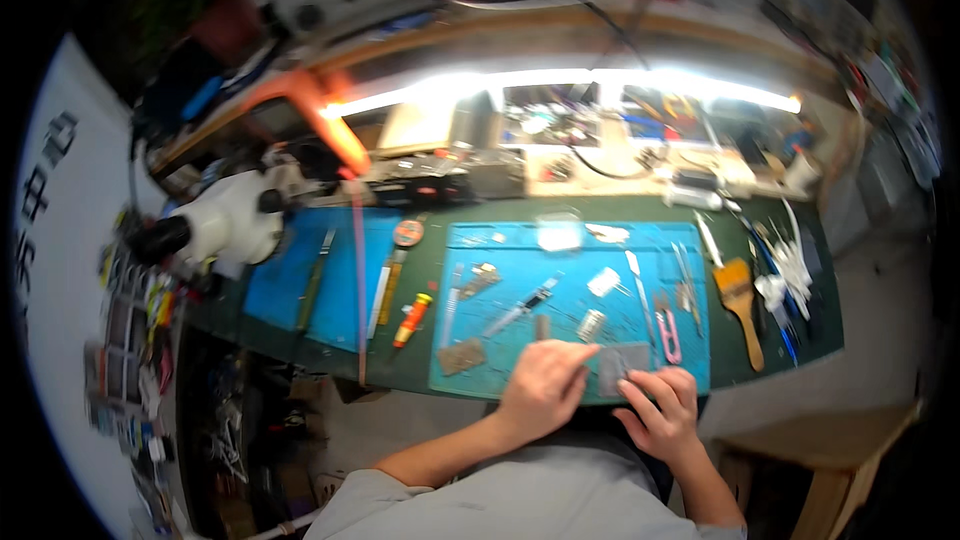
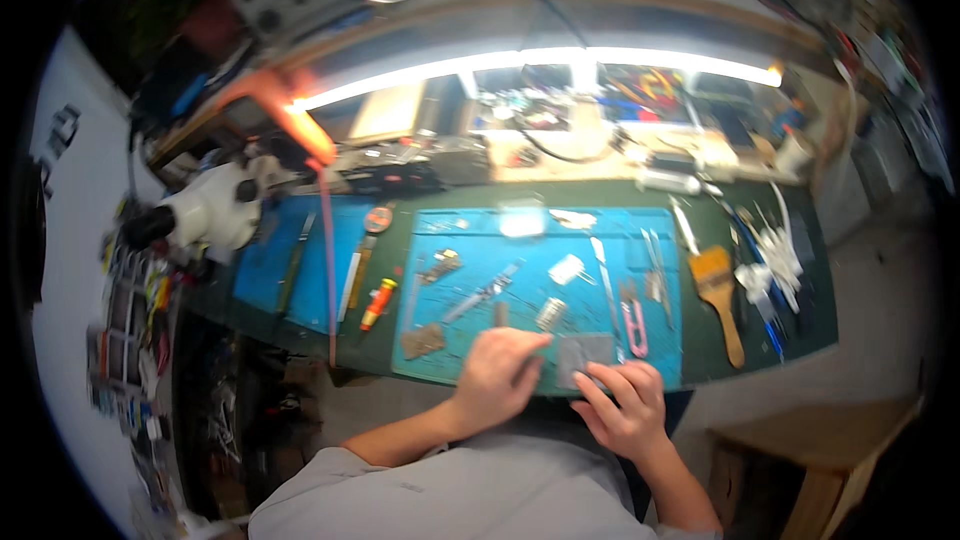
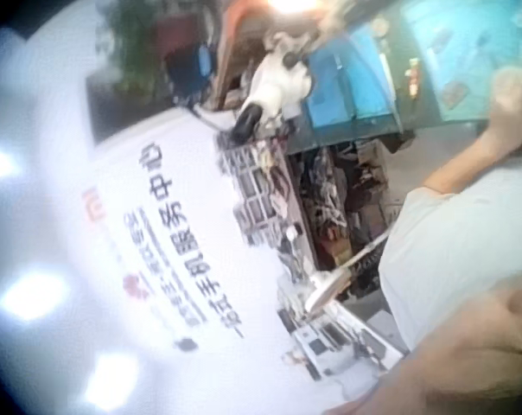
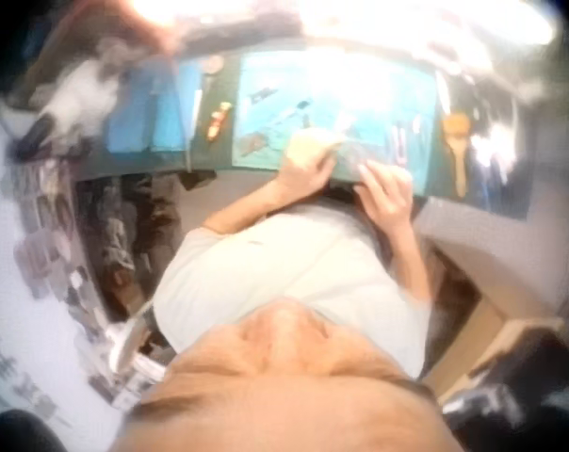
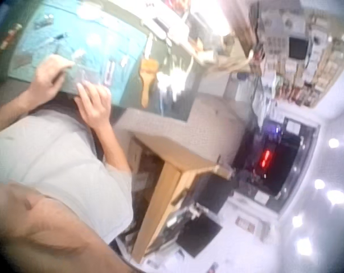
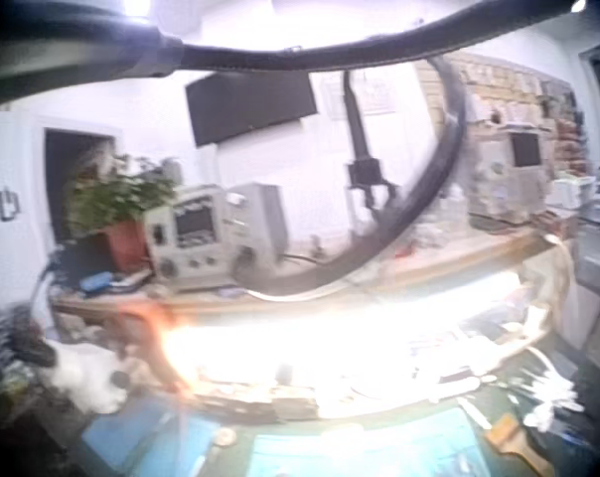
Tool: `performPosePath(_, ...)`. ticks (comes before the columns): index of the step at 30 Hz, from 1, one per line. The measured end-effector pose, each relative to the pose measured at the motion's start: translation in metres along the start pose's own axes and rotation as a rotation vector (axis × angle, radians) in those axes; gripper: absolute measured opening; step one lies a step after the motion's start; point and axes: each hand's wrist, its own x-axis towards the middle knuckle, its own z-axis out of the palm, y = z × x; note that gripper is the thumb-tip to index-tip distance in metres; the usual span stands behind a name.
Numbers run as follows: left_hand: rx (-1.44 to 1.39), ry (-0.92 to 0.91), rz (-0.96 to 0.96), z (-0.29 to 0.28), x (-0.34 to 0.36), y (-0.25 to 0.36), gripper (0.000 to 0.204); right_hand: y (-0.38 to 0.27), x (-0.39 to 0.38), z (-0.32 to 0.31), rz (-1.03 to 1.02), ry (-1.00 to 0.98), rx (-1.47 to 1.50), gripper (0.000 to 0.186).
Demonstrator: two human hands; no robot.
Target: The person moves between workstations in a repair shop, handling small electronic components and tools. They retrieve items from a drawer, use a lighter to heat a small metal piece, and manipulate components on a blue mat using tweezers and a screwdriver.
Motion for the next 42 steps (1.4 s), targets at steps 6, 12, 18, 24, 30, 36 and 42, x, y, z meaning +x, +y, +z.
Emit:
performPosePath(6,-0.022,0.029,-0.004,0.000,-0.006,-0.003,0.040,-0.004,0.007,0.000,-0.067,-0.033,-0.031,0.024)
performPosePath(12,-0.040,0.035,-0.013,-0.001,-0.009,-0.003,0.039,-0.002,0.009,-0.007,-0.170,0.025,-0.028,0.021)
performPosePath(18,-0.159,-0.026,-0.075,-0.003,-0.001,-0.001,0.037,0.000,0.017,-0.008,0.016,0.210,-0.027,0.029)
performPosePath(24,-0.070,-0.065,-0.208,-0.040,0.024,-0.017,0.034,0.016,0.074,0.015,0.103,0.209,0.133,0.026)
performPosePath(30,0.184,-0.076,-0.177,-0.065,0.069,-0.063,0.031,0.031,0.116,0.029,0.132,0.114,0.082,0.024)
performPosePath(36,0.246,-0.258,-0.126,-0.053,0.093,-0.073,0.016,0.039,0.161,-0.004,0.168,0.020,0.020,0.013)
performPosePath(42,0.132,-0.213,-0.143,-0.036,0.090,-0.090,0.014,0.035,0.176,-0.040,0.283,-0.101,-0.010,0.014)
